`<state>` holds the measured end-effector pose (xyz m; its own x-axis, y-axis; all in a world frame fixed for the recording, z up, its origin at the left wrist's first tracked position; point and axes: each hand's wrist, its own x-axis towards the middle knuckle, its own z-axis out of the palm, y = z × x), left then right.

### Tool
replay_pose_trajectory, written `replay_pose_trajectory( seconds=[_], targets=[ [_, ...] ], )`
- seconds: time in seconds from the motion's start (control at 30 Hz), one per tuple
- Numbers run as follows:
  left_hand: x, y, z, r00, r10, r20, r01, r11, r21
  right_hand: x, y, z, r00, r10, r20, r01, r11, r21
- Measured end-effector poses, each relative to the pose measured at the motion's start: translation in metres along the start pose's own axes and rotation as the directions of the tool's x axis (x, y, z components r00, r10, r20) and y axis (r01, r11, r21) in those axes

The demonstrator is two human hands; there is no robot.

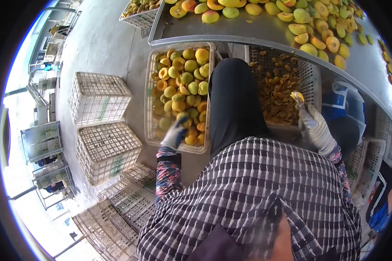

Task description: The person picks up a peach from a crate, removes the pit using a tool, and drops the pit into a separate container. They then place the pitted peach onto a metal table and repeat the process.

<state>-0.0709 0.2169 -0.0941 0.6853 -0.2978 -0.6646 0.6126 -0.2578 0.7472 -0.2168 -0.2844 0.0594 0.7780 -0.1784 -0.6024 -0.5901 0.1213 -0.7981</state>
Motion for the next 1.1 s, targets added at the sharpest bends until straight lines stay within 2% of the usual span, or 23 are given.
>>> replay_pose_trajectory(
  seconds=[0.03, 0.07, 0.1, 0.2, 0.23, 0.3, 0.33, 0.37, 0.4, 0.43, 0.47, 0.5, 0.53, 0.6, 0.67, 0.73, 0.8, 0.87, 0.9, 0.93, 1.0, 1.07, 1.1],
  targets=[
    [0.005, -0.033, 0.003, 1.000, 0.027, -0.013, -0.022, 0.959, 0.284, 0.003, 0.003, -0.001, 1.000, -0.003, 0.007, 0.003, 1.000, -0.004],
    [0.011, -0.058, 0.011, 0.998, 0.056, -0.016, -0.038, 0.837, 0.545, 0.004, 0.005, -0.001, 1.000, -0.006, 0.012, 0.007, 1.000, -0.007],
    [-0.017, -0.009, 0.043, 0.987, -0.097, -0.129, 0.155, 0.788, 0.596, 0.003, 0.002, 0.000, 1.000, -0.004, 0.014, 0.004, 1.000, -0.010],
    [-0.004, -0.030, 0.040, 0.987, 0.113, -0.112, 0.002, 0.696, 0.718, 0.000, -0.010, 0.005, 1.000, 0.009, 0.013, -0.008, 1.000, -0.029],
    [-0.006, -0.018, 0.042, 0.991, 0.024, -0.135, 0.080, 0.697, 0.713, 0.001, -0.011, 0.007, 1.000, 0.012, 0.008, -0.012, 0.999, -0.044],
    [-0.004, -0.016, 0.040, 0.994, 0.058, -0.091, 0.034, 0.631, 0.775, -0.001, -0.016, 0.009, 1.000, 0.019, -0.019, -0.021, 0.995, -0.098],
    [0.001, -0.011, 0.043, 0.995, 0.086, -0.045, -0.015, 0.591, 0.806, 0.000, -0.014, 0.009, 0.997, 0.068, -0.044, -0.069, 0.997, -0.031],
    [0.005, -0.009, 0.045, 0.998, 0.052, -0.017, -0.015, 0.559, 0.829, 0.002, -0.006, 0.006, 0.997, -0.050, -0.057, 0.051, 0.999, 0.018],
    [0.007, -0.007, 0.044, 0.999, 0.026, 0.019, -0.030, 0.517, 0.856, 0.009, 0.006, -0.006, 0.995, -0.056, -0.079, 0.051, 0.997, -0.057],
    [0.005, 0.010, 0.051, 0.998, 0.052, 0.032, -0.053, 0.486, 0.872, 0.011, 0.001, -0.008, 0.988, -0.138, -0.076, 0.126, 0.982, -0.140],
    [0.005, 0.029, 0.055, 0.997, 0.074, 0.035, -0.065, 0.453, 0.889, 0.006, -0.004, -0.009, 0.992, -0.087, -0.093, 0.085, 0.996, -0.025],
    [0.004, 0.060, 0.062, 0.968, 0.248, 0.043, -0.164, 0.490, 0.856, 0.012, 0.007, -0.017, 0.979, -0.195, -0.062, 0.191, 0.979, -0.066],
    [-0.003, 0.089, 0.072, 0.914, 0.404, 0.035, -0.261, 0.520, 0.813, 0.013, 0.008, -0.019, 0.970, -0.239, -0.043, 0.239, 0.971, 0.003],
    [-0.007, 0.150, 0.108, 0.816, 0.572, -0.082, -0.388, 0.647, 0.657, 0.001, -0.018, -0.018, 0.993, -0.115, -0.034, 0.116, 0.993, 0.002],
    [-0.026, 0.217, 0.167, 0.726, 0.687, -0.029, -0.633, 0.685, 0.360, 0.000, -0.020, -0.018, 0.996, -0.092, 0.002, 0.091, 0.988, 0.124],
    [-0.013, 0.239, 0.211, 0.716, 0.685, 0.132, -0.690, 0.665, 0.285, -0.001, -0.024, -0.017, 0.994, -0.105, 0.017, 0.101, 0.980, 0.170],
    [-0.012, 0.251, 0.265, 0.749, 0.591, 0.301, -0.648, 0.748, 0.144, 0.002, -0.018, -0.017, 0.972, -0.234, 0.033, 0.223, 0.956, 0.190],
    [-0.005, 0.251, 0.302, 0.739, 0.459, 0.493, -0.619, 0.752, 0.228, 0.002, -0.014, -0.017, 0.962, -0.273, 0.009, 0.269, 0.953, 0.137],
    [0.019, 0.234, 0.317, 0.650, 0.538, 0.537, -0.724, 0.654, 0.222, 0.003, -0.012, -0.017, 0.956, -0.294, -0.005, 0.293, 0.950, 0.109],
    [0.019, 0.234, 0.330, 0.643, 0.509, 0.572, -0.699, 0.695, 0.167, 0.006, -0.006, -0.017, 0.965, -0.263, 0.000, 0.259, 0.950, 0.172],
    [0.020, 0.236, 0.349, 0.651, 0.397, 0.647, -0.588, 0.803, 0.100, 0.012, 0.003, -0.019, 0.935, -0.348, -0.070, 0.354, 0.901, 0.249],
    [0.023, 0.236, 0.357, 0.678, 0.331, 0.656, -0.501, 0.862, 0.083, 0.013, 0.007, -0.027, 0.926, -0.374, -0.054, 0.378, 0.916, 0.136],
    [0.027, 0.233, 0.360, 0.674, 0.348, 0.652, -0.532, 0.840, 0.103, 0.010, 0.002, -0.026, 0.923, -0.384, -0.043, 0.386, 0.919, 0.080]
  ],
)
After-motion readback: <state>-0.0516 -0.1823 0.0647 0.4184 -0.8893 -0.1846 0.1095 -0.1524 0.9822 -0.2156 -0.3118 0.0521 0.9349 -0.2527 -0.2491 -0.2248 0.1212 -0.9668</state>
